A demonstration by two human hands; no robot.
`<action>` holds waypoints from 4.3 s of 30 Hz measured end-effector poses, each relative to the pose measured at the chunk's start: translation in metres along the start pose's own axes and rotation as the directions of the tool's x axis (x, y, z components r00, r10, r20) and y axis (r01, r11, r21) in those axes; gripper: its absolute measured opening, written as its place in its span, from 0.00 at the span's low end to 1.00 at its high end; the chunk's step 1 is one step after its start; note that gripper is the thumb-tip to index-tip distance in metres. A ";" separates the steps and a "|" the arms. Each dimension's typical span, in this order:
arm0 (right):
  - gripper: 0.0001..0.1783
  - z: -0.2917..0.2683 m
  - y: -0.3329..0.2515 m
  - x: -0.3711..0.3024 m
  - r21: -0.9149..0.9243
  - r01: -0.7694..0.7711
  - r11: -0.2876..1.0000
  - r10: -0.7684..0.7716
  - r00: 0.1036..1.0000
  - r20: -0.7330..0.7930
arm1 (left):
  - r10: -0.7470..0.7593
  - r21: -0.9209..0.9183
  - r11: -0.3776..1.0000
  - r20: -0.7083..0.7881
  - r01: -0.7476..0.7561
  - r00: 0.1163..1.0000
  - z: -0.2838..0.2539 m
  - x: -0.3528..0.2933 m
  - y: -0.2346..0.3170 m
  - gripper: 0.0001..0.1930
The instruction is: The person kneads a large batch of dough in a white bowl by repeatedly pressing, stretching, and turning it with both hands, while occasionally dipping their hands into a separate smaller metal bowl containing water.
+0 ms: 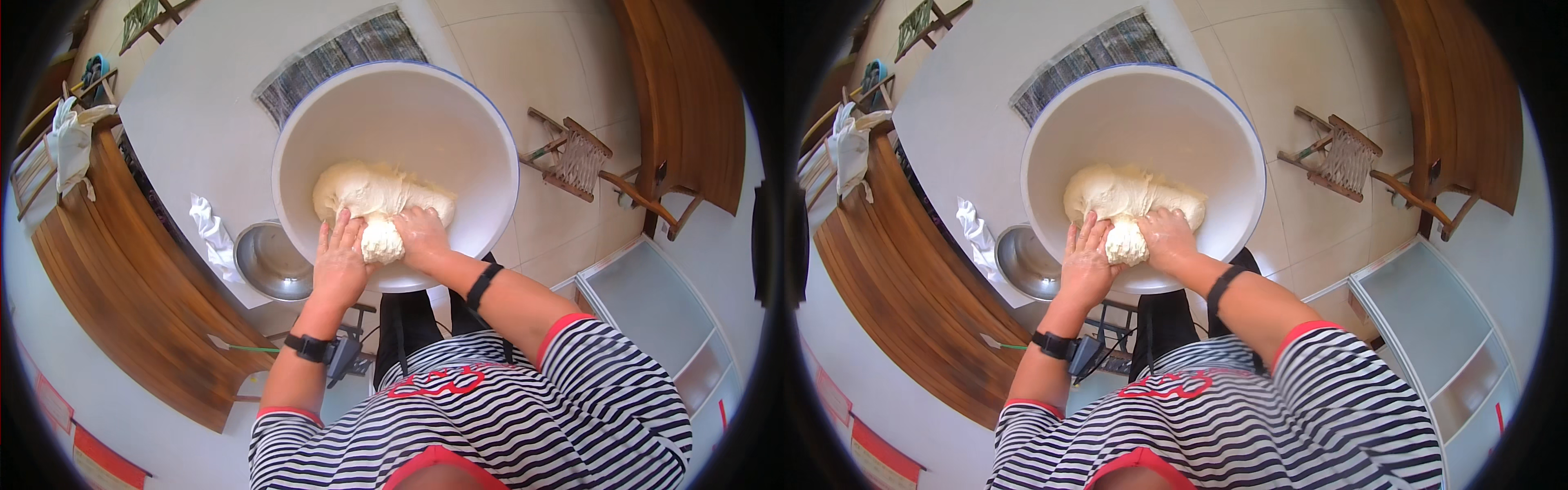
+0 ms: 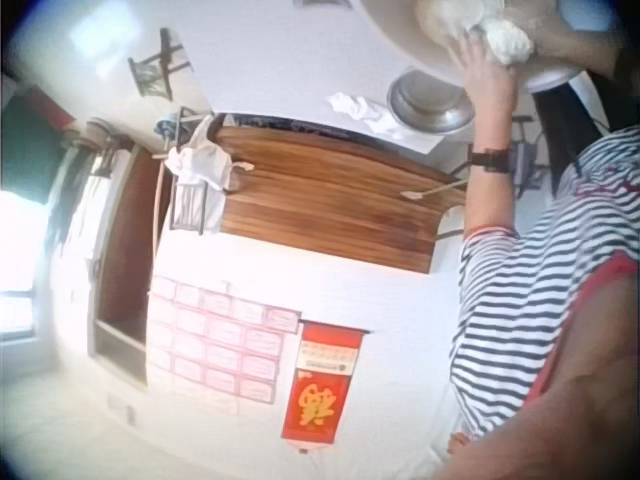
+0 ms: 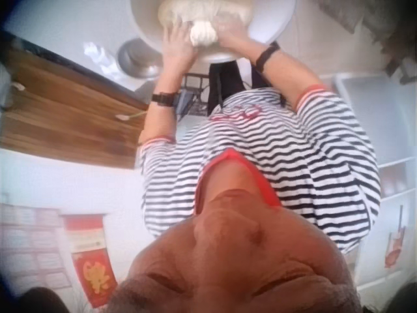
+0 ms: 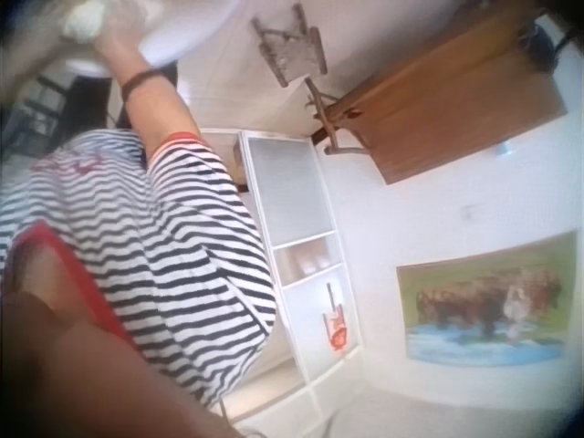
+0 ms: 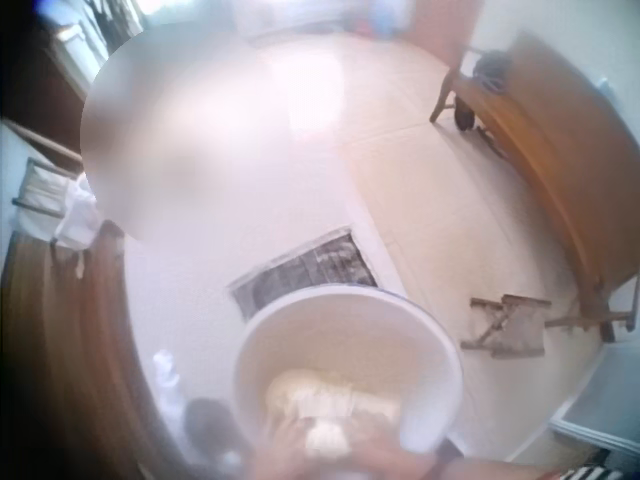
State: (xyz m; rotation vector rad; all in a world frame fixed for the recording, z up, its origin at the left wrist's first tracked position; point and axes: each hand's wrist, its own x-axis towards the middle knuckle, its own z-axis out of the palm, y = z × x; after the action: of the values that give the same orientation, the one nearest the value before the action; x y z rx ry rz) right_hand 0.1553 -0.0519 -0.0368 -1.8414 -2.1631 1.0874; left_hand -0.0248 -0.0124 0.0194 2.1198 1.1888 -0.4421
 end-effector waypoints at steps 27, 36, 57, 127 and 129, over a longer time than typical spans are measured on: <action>0.12 0.023 -0.016 0.055 -0.096 -0.286 0.953 0.299 0.855 0.423 | -0.490 -0.118 0.857 0.122 0.503 0.863 0.040 0.079 0.000 0.10; 0.22 -0.025 0.027 0.004 0.225 -0.231 0.947 0.049 0.792 0.609 | -0.293 -0.038 0.937 0.458 0.348 0.839 -0.019 0.046 0.011 0.14; 0.06 0.008 0.032 -0.006 0.488 -0.202 0.849 0.267 0.961 -0.068 | -0.824 -0.856 0.493 -0.402 0.156 0.399 0.061 0.048 0.021 0.05; 0.31 -0.063 0.033 0.189 0.654 -0.540 0.530 0.136 0.815 0.563 | -0.825 -0.975 -0.133 0.009 -0.179 0.565 0.044 0.055 -0.010 0.28; 0.33 -0.055 0.021 0.198 0.503 -0.667 0.550 0.178 0.682 0.710 | -0.764 -0.883 -0.348 0.071 -0.316 0.641 0.038 0.063 -0.016 0.30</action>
State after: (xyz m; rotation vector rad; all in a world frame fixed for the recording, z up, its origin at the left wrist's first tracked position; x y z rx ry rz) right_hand 0.1480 0.1498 -0.0798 -1.7624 -0.9718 2.4799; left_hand -0.0045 0.0066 -0.0503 0.1336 1.5203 1.1132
